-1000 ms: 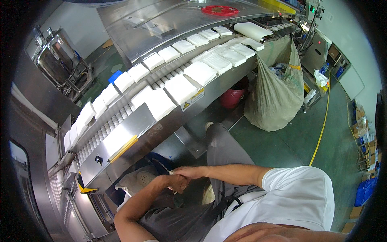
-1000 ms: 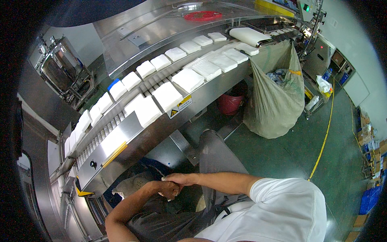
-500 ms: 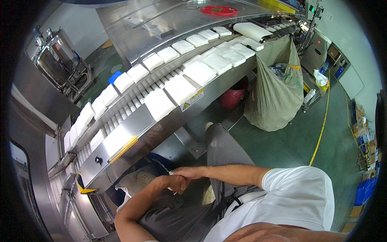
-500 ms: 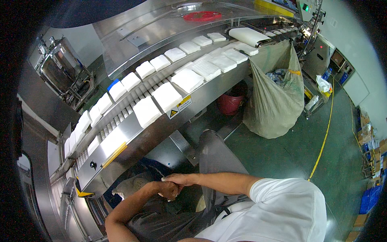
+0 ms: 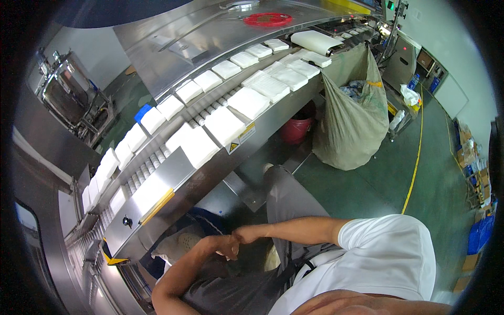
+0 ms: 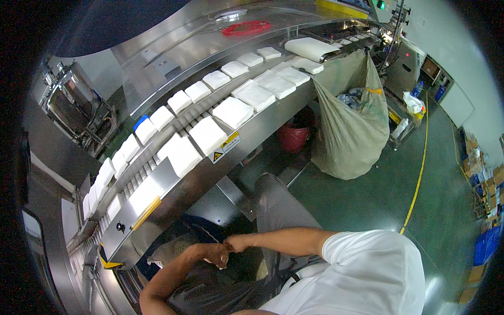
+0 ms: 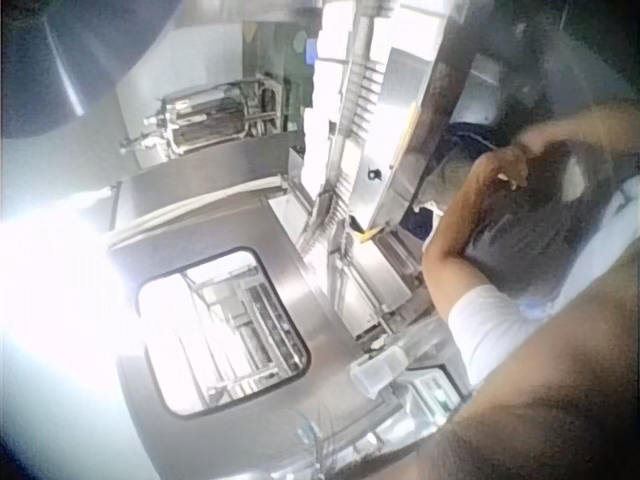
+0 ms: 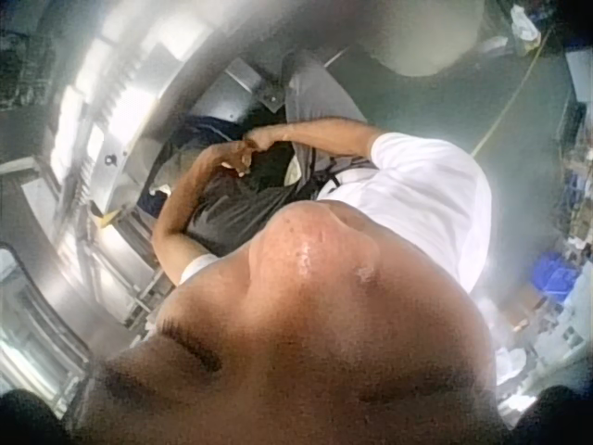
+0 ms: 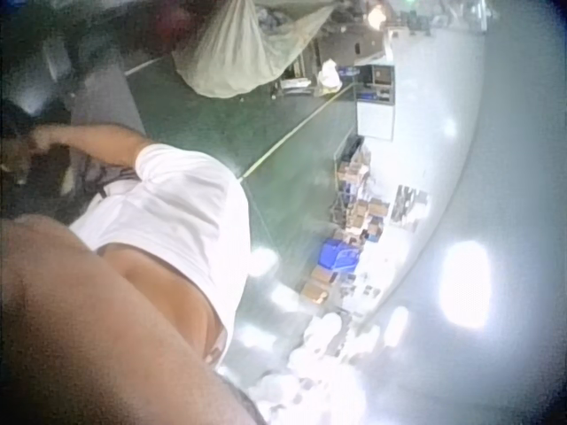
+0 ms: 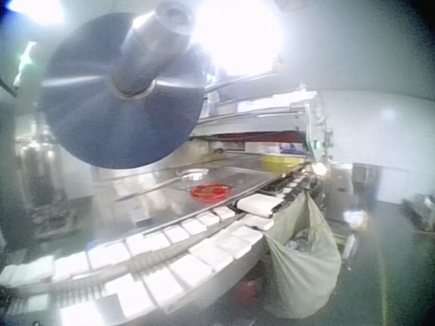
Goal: The person sits in a manufacturing area and cleans small white objects by hand, using their fingers to peel or scrape the surface of each item individually.
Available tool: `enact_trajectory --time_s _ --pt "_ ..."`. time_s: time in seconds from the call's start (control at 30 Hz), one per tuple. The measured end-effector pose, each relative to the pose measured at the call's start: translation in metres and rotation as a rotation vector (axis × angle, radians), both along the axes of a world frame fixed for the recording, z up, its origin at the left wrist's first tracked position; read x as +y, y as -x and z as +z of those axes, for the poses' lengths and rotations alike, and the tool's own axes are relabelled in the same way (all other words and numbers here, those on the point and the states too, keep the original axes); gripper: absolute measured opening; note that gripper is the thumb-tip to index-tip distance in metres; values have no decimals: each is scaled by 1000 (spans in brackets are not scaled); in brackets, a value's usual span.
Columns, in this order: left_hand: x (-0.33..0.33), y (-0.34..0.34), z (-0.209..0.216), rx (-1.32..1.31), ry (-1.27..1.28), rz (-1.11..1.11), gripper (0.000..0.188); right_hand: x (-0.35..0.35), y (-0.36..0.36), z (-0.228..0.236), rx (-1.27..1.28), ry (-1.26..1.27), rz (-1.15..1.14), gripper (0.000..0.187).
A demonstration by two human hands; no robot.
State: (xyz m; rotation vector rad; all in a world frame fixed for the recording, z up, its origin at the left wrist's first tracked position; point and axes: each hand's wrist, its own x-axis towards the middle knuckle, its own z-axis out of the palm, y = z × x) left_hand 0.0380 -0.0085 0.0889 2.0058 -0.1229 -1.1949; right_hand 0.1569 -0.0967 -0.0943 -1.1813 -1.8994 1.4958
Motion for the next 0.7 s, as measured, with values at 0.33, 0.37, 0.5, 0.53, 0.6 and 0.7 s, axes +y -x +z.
enact_trajectory --time_s 0.33,0.37,0.5,0.53,0.6,0.7 --pt "-2 7 12 179 -20 284 25 -15 -3 66 -246 -68 313 43" --pt "-1 9 8 194 -7 311 26 -16 -6 71 -280 -30 339 44" --pt "-7 -5 48 231 -71 266 28 -21 -9 106 -224 -7 316 40" --pt "-2 1 22 217 -46 263 28 -22 -7 98 -211 -39 310 41" --pt "9 18 -23 106 -35 212 28 -17 -2 100 -211 23 344 42" --pt "11 21 -35 -38 -60 181 28 -20 -13 139 -230 186 421 46"
